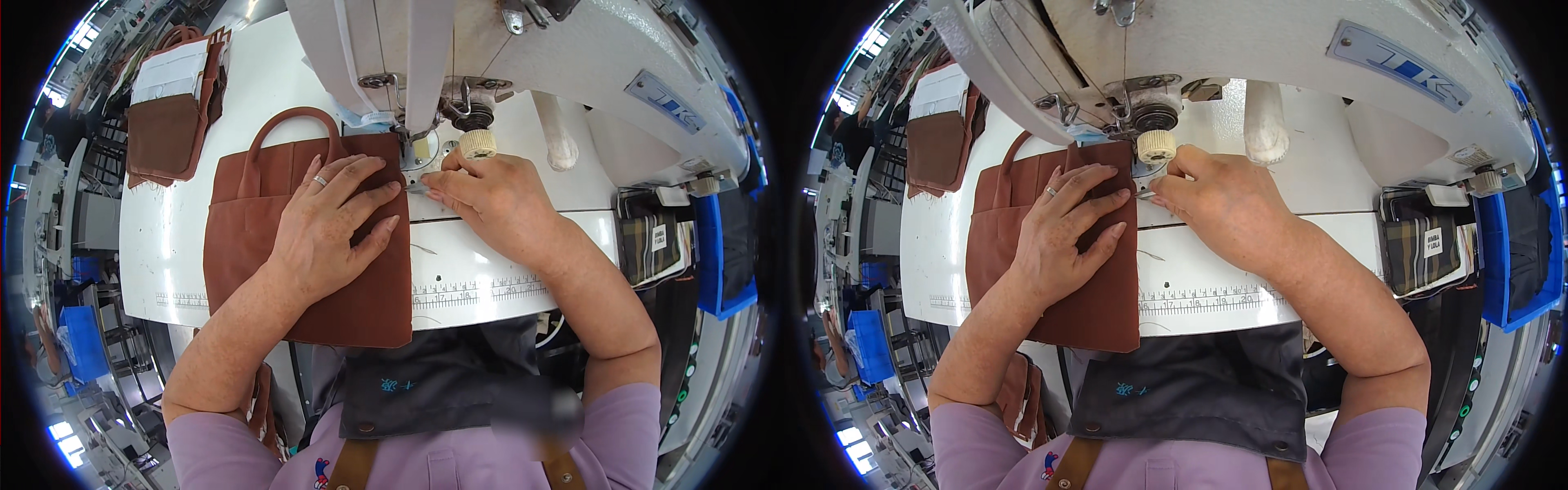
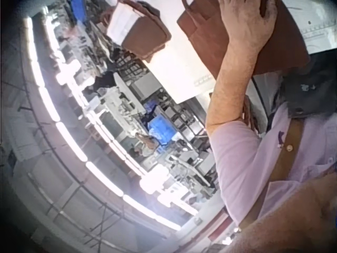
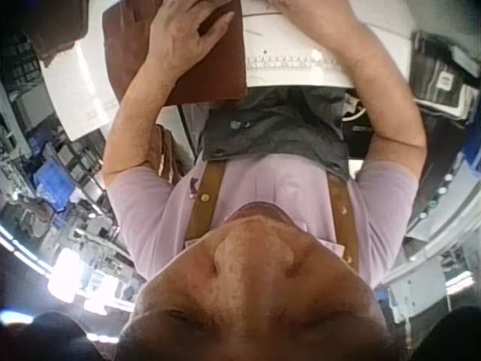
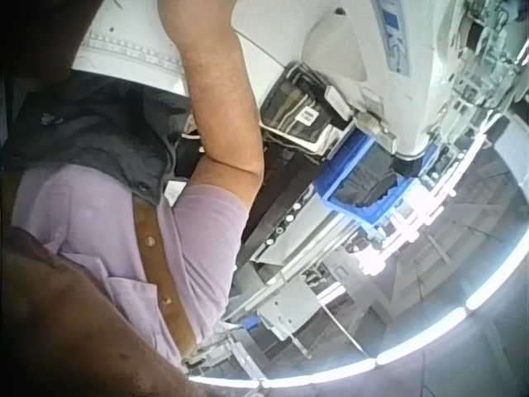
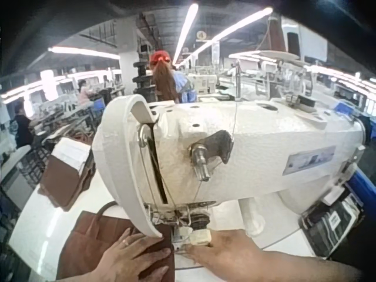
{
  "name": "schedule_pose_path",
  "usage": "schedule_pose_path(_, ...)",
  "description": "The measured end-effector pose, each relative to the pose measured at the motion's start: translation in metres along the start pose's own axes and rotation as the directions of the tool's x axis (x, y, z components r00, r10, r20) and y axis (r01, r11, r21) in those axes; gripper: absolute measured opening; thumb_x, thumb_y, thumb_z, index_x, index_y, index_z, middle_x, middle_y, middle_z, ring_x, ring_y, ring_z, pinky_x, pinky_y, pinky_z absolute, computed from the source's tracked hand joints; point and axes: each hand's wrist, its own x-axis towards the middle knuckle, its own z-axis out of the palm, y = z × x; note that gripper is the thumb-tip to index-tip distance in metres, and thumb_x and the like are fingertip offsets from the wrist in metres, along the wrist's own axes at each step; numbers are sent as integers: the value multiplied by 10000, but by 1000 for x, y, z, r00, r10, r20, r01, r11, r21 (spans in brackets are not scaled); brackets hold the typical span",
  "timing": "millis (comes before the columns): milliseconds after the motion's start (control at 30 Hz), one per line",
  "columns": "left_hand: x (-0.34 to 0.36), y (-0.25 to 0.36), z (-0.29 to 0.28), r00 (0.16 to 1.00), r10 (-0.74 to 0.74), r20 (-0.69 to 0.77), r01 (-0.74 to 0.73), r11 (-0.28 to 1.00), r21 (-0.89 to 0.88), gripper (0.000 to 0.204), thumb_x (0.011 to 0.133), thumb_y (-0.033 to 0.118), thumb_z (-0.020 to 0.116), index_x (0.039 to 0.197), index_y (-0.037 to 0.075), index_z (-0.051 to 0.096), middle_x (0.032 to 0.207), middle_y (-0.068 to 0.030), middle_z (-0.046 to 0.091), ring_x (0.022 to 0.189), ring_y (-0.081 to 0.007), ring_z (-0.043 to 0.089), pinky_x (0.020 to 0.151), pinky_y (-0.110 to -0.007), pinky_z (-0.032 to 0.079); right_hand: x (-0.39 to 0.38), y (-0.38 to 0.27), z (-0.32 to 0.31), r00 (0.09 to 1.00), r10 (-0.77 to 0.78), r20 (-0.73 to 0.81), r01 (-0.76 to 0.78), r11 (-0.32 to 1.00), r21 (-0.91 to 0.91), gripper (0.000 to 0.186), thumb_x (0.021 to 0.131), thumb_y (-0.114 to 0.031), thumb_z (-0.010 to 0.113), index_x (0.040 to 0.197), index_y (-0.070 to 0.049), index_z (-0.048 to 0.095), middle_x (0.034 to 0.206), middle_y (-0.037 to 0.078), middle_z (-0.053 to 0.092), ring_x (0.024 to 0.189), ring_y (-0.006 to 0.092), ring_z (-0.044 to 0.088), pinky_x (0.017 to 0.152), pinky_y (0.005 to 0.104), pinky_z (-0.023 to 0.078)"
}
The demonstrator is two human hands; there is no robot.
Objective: The person operates an industrial sewing machine to stitch the edges of brown fabric bags. They guide the material under the needle, use scissors to trim threads, and stack the finished items on the table. The process involves repetitive sewing and cutting actions on multiple identical units.
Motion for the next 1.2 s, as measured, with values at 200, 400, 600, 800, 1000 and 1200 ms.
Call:
schedule_pose_path(200,6,-1,1,1000,15,-18,-15,1000,11,316,866,147,758,1161,34,748,1324,-139,641,1231,-358,616,1082,-480,485,1,0,2,1000,9,-1,-9,997,-79,149,895,-175,705,991,-61,721,969,81,655,785,296,705,663,425,578)
schedule_pose_path(400,19,-10,6,998,25,-60,-23,999,23,309,869,149,763,1158,41,752,1313,-138,652,1215,-365,623,1077,-458,494,8,4,4,998,47,-30,-50,991,-121,160,912,-182,698,1009,-58,731,969,100,652,815,312,707,705,418,581)
schedule_pose_path(600,29,-16,7,998,-9,-60,8,1000,-13,312,874,160,774,1161,40,750,1292,-148,672,1209,-384,629,1047,-446,510,14,13,11,995,60,-76,-69,990,-119,163,928,-191,693,1025,-75,754,978,112,644,861,314,707,735,423,583)
schedule_pose_path(800,31,-23,9,998,-8,-69,6,1000,-29,305,899,201,773,1163,51,755,1239,-147,704,1167,-367,658,1010,-435,526,16,16,16,987,25,-161,-50,986,-158,128,900,-182,747,997,-100,732,878,84,695,771,296,708,651,424,570)
schedule_pose_path(1000,36,-24,9,998,-17,-52,16,1000,-11,295,912,209,765,1164,57,760,1230,-145,709,1142,-340,671,983,-414,539,19,18,18,979,6,-202,-42,983,-177,121,885,-180,775,953,-107,707,816,69,722,719,292,708,608,420,563)
schedule_pose_path(1200,37,-26,9,999,-14,-51,13,999,-34,302,912,210,767,1175,62,763,1216,-143,713,1126,-329,680,963,-411,550,19,20,21,974,43,-223,-76,987,-140,113,891,-179,772,948,-107,706,827,78,718,728,298,707,611,421,563)
